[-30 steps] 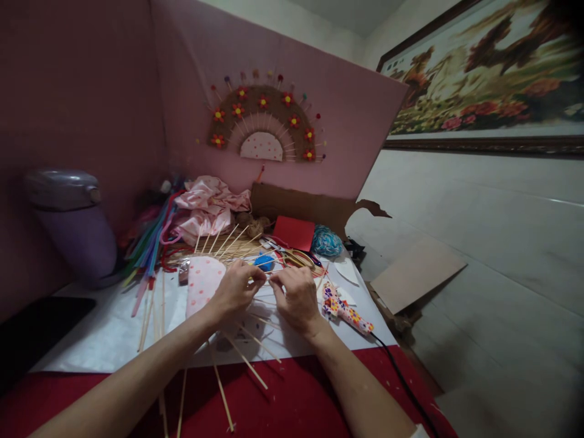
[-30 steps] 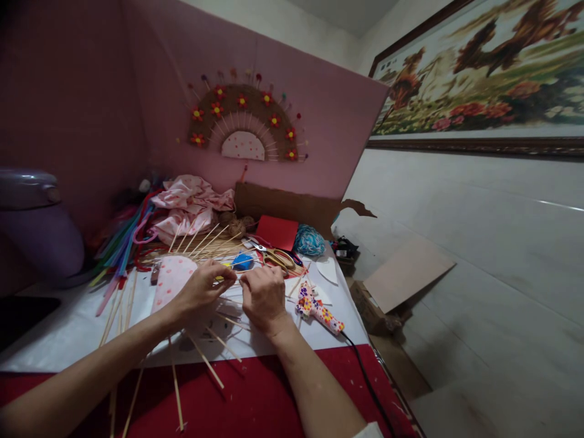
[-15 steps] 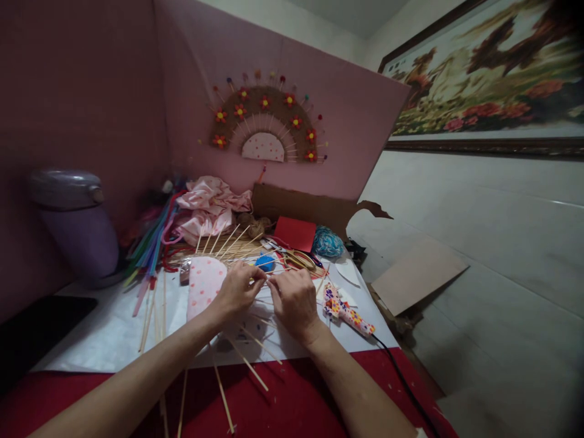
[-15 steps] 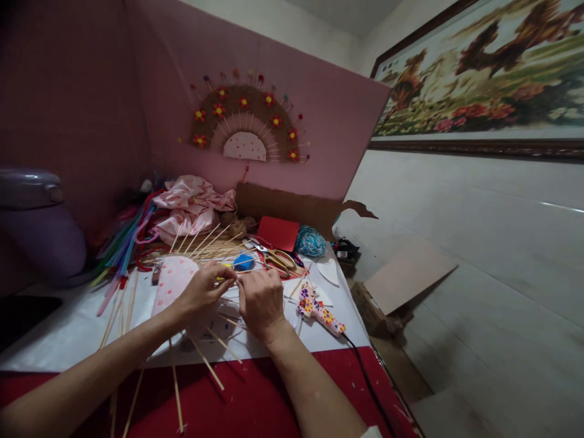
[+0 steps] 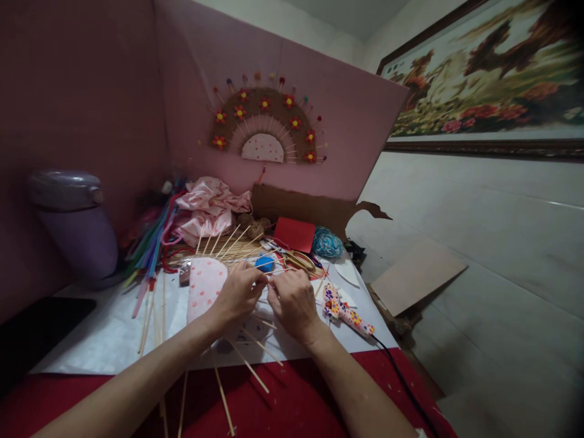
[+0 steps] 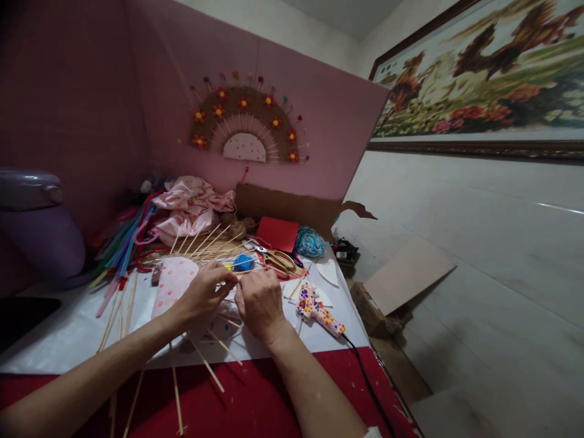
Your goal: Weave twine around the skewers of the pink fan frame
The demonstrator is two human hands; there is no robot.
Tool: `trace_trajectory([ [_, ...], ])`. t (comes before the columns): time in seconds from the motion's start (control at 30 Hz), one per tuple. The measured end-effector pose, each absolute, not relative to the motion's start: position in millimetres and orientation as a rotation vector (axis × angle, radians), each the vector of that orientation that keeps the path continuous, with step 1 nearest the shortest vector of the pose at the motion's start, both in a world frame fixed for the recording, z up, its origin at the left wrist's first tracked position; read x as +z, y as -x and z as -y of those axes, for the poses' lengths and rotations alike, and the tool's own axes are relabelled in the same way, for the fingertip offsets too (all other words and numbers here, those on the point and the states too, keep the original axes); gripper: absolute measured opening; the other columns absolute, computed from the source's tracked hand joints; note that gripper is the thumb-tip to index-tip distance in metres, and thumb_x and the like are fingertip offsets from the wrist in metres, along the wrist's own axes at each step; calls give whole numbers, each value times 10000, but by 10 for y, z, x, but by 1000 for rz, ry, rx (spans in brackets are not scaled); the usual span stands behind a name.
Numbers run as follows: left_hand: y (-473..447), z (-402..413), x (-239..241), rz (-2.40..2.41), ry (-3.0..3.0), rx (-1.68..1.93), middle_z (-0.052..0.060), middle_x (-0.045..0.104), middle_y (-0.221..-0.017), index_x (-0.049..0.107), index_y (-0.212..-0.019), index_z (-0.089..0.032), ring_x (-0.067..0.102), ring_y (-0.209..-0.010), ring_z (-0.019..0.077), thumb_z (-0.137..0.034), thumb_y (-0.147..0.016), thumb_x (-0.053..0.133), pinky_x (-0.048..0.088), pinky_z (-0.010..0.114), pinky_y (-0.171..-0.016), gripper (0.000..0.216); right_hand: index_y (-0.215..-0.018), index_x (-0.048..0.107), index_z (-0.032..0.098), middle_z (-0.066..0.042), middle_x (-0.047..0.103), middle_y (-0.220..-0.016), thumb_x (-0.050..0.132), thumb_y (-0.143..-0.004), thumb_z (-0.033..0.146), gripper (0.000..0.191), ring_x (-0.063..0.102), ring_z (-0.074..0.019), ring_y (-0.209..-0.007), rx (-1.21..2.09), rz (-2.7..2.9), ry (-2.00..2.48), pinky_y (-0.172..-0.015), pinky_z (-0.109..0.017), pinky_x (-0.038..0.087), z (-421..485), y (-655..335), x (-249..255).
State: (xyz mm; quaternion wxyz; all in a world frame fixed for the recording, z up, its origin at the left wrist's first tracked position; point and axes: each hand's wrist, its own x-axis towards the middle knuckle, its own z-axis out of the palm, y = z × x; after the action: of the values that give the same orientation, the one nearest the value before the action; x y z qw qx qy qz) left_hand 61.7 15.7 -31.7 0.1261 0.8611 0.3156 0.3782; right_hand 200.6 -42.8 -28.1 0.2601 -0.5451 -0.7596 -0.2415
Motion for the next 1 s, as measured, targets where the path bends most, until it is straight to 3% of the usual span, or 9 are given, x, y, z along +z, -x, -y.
trace_trajectory([
  [0.57, -610, -101, -247, -882, -2279, 1096, 26, 598, -737, 624, -713, -182, 522, -765, 174, -162, -748, 514, 402, 318, -716, 117, -635, 483, 184, -21, 514, -598, 460, -706, 141, 86, 452, -174, -620, -668, 1821, 1571, -629, -302, 286, 320, -2141, -292],
  [0.7, -600, -140, -219, -847, -2094, 1041, 7, 613, -681, 613, -710, -173, 547, -686, 151, -182, -732, 513, 424, 293, -662, 103, -631, 490, 188, -10, 528, -604, 445, -753, 141, 138, 459, -153, -597, -520, 1616, 1577, -618, -281, 304, 349, -2274, -173],
  [1.0, -629, -128, -238, -828, -2056, 1086, 21, 629, -721, 632, -747, -163, 565, -713, 158, -231, -744, 511, 426, 292, -673, 139, -738, 581, 178, -19, 624, -711, 509, -758, 144, 82, 537, -160, -708, -304, 1904, 1450, -692, -297, 307, 485, -2040, -154],
])
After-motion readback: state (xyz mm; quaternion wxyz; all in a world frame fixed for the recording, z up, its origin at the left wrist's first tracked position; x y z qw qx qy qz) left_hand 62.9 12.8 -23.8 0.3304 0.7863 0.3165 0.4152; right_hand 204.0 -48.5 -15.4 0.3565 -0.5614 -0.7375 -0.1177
